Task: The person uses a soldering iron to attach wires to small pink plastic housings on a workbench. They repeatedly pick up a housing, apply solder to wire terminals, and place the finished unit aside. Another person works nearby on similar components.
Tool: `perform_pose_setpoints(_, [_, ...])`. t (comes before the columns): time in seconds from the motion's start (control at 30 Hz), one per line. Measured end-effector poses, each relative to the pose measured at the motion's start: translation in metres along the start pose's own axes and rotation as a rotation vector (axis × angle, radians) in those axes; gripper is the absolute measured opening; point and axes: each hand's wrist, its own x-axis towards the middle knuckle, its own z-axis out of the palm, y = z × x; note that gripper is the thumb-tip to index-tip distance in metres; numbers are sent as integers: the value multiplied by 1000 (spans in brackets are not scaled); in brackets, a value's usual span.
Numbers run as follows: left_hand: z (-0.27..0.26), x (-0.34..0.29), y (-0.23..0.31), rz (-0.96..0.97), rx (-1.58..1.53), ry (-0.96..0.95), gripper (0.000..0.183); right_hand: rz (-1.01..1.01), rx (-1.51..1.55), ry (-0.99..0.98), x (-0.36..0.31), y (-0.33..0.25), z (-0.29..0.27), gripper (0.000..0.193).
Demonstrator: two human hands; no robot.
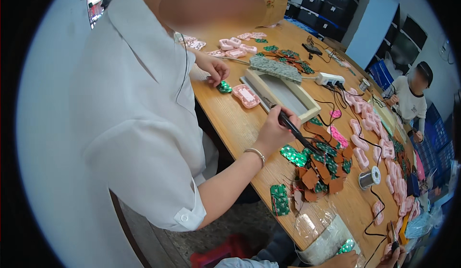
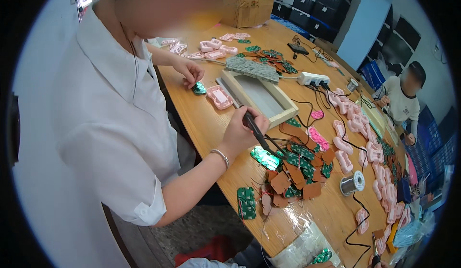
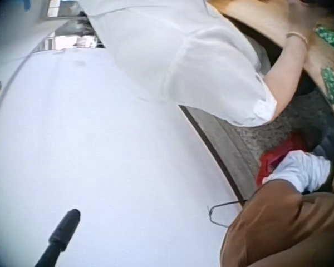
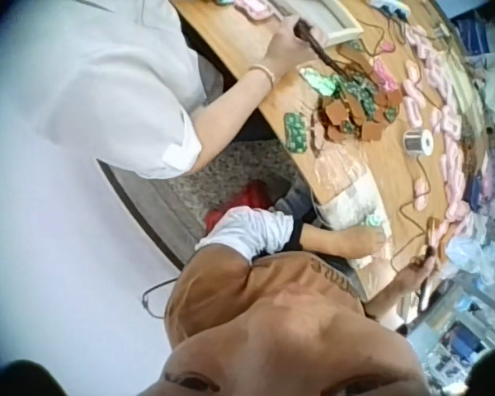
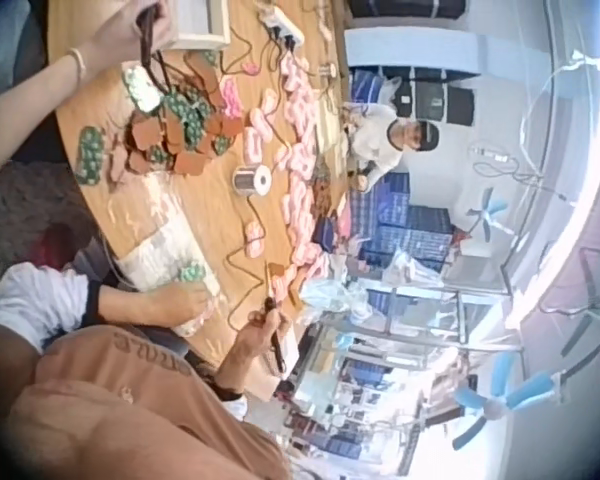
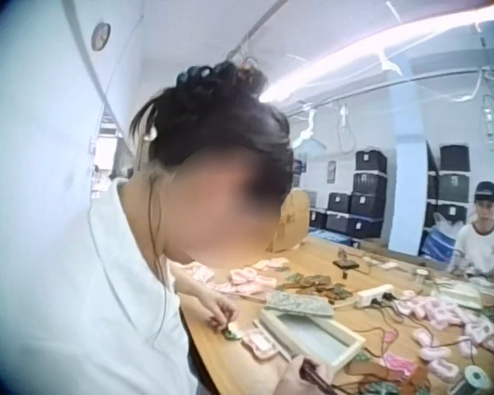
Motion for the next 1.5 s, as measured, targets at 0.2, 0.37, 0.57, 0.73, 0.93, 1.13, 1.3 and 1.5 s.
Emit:
perform_pose_setpoints(0.2, [-49, 16, -7, -4, 47, 34, 12, 24, -46, -37, 9, -5, 20, 10])
perform_pose_setpoints(0.37, [-199, 46, -92, -17, 844, 100, 11, 156, 11, -4, 12, -1, 20, 18])
perform_pose_setpoints(0.57, [-337, 64, -165, 78, 1997, -164, 9, 257, 42, -47, 14, -5, 27, 33])
perform_pose_setpoints(0.73, [-349, 67, -175, 207, 2425, -299, 9, 291, 39, 40, 10, -7, 34, 29])
perform_pose_setpoints(0.93, [-351, 67, -184, 244, 2568, -324, 10, 290, 59, 65, 10, -4, 34, 21])
perform_pose_setpoints(1.13, [-354, 68, -186, 240, 2593, -346, 12, 306, 68, 39, 11, -3, 39, 21])
perform_pose_setpoints(1.3, [-351, 68, -190, 188, 2547, -333, 12, 279, 31, 34, 10, -1, 36, 22])
perform_pose_setpoints(1.5, [-348, 65, -192, 107, 2489, -321, 12, 320, 117, 10, 11, 5, 23, 19])
